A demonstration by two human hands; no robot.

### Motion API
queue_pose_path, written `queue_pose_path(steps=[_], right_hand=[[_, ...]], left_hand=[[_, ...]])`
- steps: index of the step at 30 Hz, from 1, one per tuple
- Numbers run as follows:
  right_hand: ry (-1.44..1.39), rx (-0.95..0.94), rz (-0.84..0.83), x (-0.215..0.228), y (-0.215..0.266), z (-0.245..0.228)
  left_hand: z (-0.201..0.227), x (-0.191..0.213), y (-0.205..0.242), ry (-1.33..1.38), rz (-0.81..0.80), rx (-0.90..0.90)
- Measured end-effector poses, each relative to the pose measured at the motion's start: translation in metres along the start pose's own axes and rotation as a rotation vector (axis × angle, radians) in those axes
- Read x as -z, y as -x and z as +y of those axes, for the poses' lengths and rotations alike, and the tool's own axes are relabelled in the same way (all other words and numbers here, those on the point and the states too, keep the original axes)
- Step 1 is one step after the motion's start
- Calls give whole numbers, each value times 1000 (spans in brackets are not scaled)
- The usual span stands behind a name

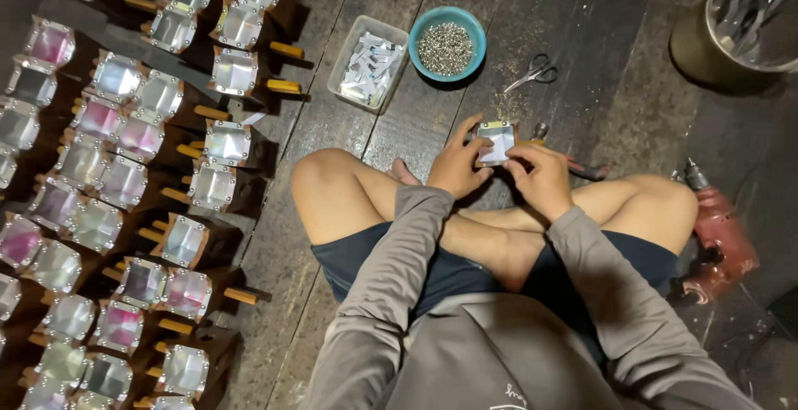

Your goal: The person attaches small metal plates to wooden components by inserting small screws and using a hammer or a power drill.

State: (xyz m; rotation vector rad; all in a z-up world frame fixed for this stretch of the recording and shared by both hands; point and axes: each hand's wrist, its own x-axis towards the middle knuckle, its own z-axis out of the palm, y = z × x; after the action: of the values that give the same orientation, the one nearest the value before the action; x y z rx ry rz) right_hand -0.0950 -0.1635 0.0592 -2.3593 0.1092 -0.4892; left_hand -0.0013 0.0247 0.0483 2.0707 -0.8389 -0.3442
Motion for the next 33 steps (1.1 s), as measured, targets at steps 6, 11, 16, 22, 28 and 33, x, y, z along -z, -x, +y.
queue_pose_path(steps=[6,11,16,22,28,33], right_hand=[[272,150,1,-2,3,-4],[319,189,-4,4,0,-17],[359,194,-20,4,9,-3],[299,107,-113,6,12,16],[258,71,-160,0,6,21],[22,-26,-132,-8,8,29]], left_hand=[[-18,-18,-2,5,91,-126],[-12,-12,-2,56,129,-135],[-26,-24,-3,-1,115,-148],[-19,-23,-1,19,119,-136],[-8,-18,-2,24,99,-81],[-10,-19,-4,27,99,-72]])
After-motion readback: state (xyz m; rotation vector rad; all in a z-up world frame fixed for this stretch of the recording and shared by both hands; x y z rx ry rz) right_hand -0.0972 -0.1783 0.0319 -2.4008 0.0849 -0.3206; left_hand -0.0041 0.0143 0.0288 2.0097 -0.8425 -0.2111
